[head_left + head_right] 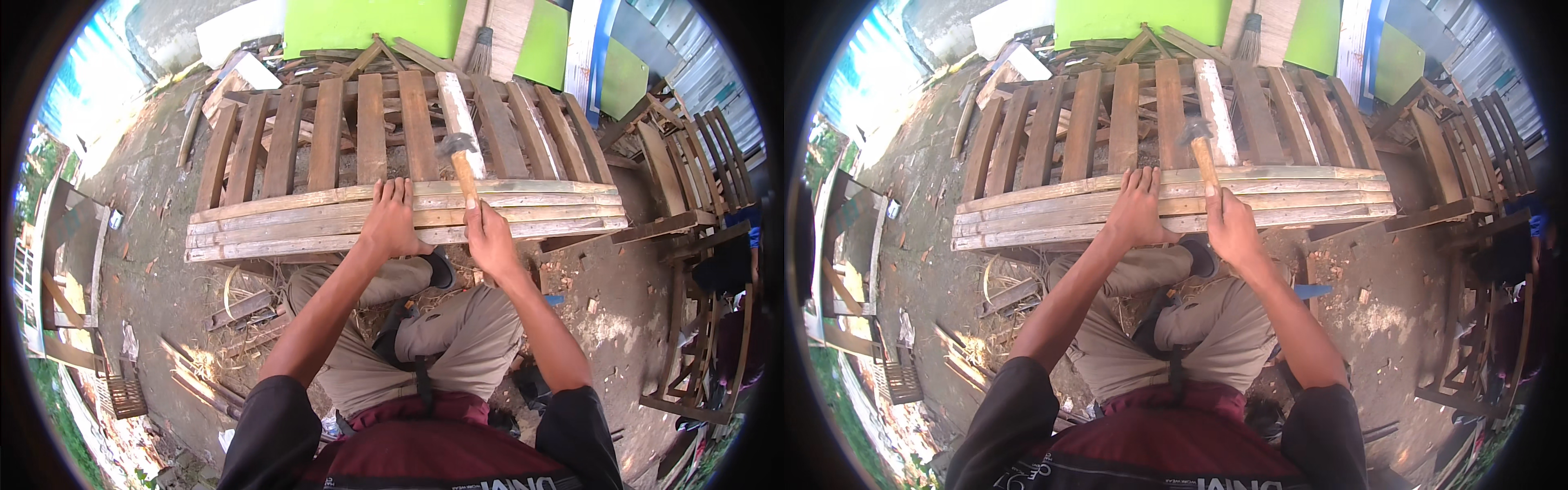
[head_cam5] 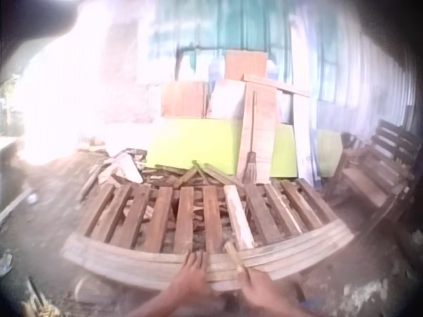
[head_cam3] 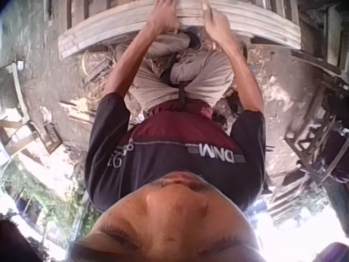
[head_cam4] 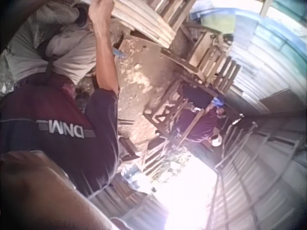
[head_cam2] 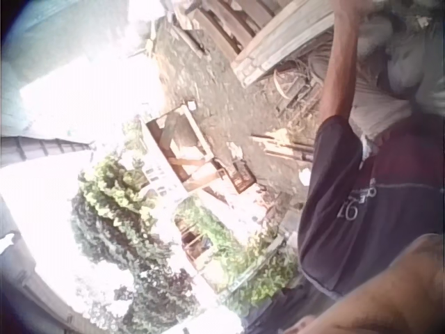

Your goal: The person splits thin wooden strips using a machete, then places them on a wooden pallet and hammers nails to secure them. The person works while seated on the ground in an outdoor area with scattered wood and tools.

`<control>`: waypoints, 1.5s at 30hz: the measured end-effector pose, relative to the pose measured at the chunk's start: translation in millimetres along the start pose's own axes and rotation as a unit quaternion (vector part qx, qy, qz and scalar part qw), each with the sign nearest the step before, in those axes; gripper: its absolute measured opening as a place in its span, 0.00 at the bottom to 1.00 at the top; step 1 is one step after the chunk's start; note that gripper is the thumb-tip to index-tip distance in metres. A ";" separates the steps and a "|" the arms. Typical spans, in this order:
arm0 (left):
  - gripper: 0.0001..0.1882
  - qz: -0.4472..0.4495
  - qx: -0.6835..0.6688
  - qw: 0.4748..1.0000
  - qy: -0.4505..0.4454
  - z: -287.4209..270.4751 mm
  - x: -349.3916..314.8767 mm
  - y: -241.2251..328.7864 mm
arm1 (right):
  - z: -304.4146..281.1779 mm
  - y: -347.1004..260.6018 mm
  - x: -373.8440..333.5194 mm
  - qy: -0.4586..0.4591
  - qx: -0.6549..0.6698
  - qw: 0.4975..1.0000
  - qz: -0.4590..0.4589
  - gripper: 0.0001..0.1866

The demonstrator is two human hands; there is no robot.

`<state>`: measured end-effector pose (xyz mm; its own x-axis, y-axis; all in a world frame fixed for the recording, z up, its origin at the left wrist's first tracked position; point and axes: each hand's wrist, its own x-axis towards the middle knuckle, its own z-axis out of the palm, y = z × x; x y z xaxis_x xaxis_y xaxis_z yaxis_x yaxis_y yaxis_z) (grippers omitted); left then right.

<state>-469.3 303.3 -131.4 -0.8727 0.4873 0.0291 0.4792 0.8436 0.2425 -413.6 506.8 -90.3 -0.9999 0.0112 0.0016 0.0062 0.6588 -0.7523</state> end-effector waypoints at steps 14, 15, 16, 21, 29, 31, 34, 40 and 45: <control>0.73 0.019 -0.008 0.998 0.062 6.8 -1.1 -5.8 | -12.0 -4.6 4.8 0.058 0.174 0.983 0.028 0.25; 0.74 0.016 -0.012 0.998 0.056 5.7 -1.1 -5.1 | -15.1 -18.4 2.7 0.088 0.242 0.966 0.001 0.24; 0.74 0.013 -0.009 0.999 0.052 3.4 0.6 -6.9 | -8.3 -19.5 5.0 0.112 0.204 0.972 -0.028 0.25; 0.75 0.014 0.013 0.999 0.044 -0.7 4.8 -4.6 | 2.8 1.4 4.8 -0.051 -0.015 0.996 0.064 0.26; 0.79 -0.003 -0.015 0.998 0.062 0.0 -6.0 3.4 | 0.8 -22.6 -0.5 0.163 0.359 0.906 -0.155 0.25; 0.80 -0.045 -0.006 0.995 0.085 5.7 -13.8 7.6 | 8.2 7.5 -9.9 -0.027 0.140 0.990 0.007 0.24; 0.82 -0.093 -0.004 0.994 0.048 3.9 -19.5 6.8 | -10.3 -32.4 -17.3 -0.089 0.180 0.974 0.105 0.24; 0.82 -0.090 -0.006 0.994 0.065 5.5 -21.7 7.5 | -35.1 -66.8 -9.4 0.103 0.298 0.918 -0.241 0.22; 0.81 -0.088 -0.002 0.994 0.058 6.2 -21.7 13.8 | 3.4 -3.9 -33.2 -0.061 0.009 0.992 0.107 0.26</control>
<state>-443.2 305.8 -134.6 -0.9481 0.3026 0.0978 0.3178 0.9128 0.2567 -380.4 501.3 -89.7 -0.9695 0.0574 -0.2381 0.2191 0.6374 -0.7387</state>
